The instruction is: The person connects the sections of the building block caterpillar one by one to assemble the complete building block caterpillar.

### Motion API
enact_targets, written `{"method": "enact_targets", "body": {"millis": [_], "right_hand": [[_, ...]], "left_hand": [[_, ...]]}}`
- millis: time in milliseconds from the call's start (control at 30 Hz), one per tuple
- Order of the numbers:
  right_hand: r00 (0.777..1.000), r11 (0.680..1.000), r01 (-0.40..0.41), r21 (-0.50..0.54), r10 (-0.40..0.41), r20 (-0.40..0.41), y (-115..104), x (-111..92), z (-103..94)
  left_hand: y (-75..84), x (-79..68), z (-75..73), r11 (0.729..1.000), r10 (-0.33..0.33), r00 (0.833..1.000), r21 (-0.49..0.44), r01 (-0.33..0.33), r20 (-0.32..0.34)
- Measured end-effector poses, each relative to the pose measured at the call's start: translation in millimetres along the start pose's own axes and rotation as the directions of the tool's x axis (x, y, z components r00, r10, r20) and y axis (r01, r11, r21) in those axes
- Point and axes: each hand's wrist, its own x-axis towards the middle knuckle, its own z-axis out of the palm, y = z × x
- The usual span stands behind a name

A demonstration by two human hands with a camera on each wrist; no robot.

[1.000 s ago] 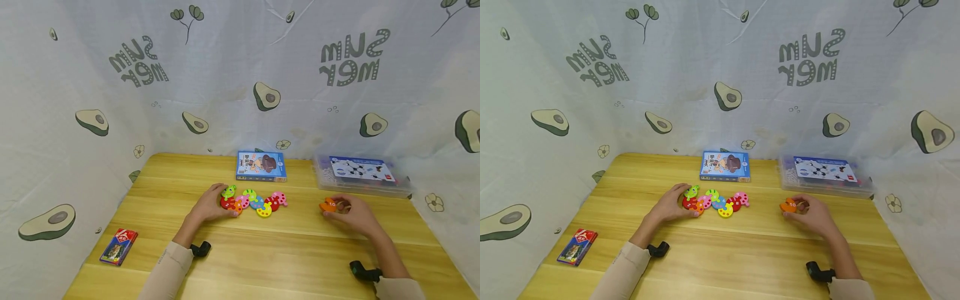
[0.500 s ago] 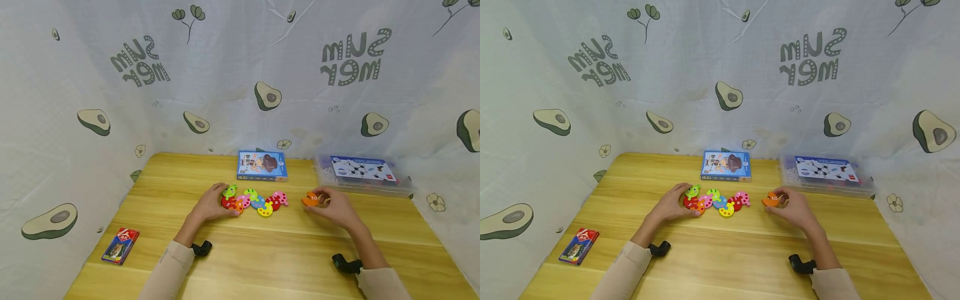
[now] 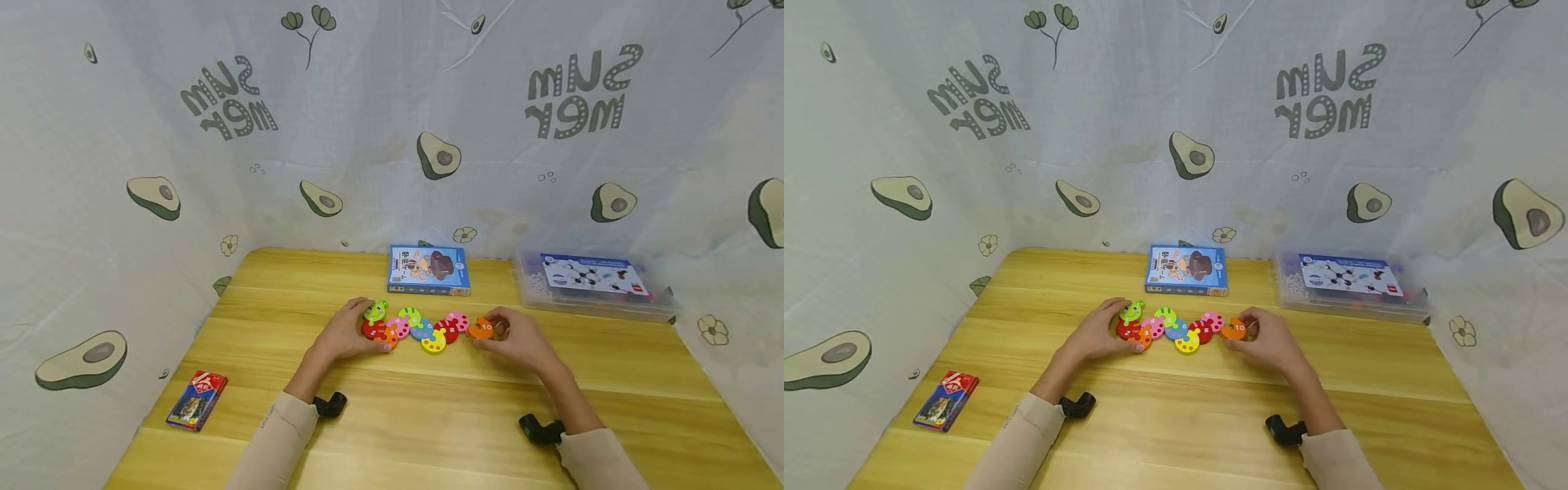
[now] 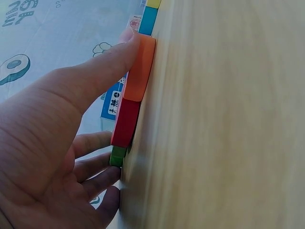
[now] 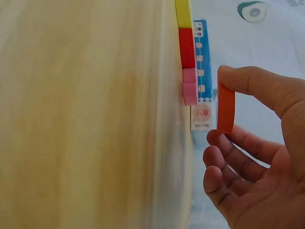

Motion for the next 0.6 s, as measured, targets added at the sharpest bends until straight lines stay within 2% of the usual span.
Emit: {"method": "enact_targets", "body": {"millis": [300, 600], "right_hand": [[0.997, 0.998, -0.060, 0.016, 0.059, 0.043, -6.2, 3.9, 11.1], [0.998, 0.999, -0.050, 0.007, 0.050, 0.039, -8.0, 6.7, 17.6]], "left_hand": [[2.2, -1.4, -1.7, 1.000, -0.002, 1.000, -0.004, 0.002, -0.002], [1.1, -1.5, -2.5, 1.000, 0.013, 1.000, 0.003, -0.013, -0.004]]}}
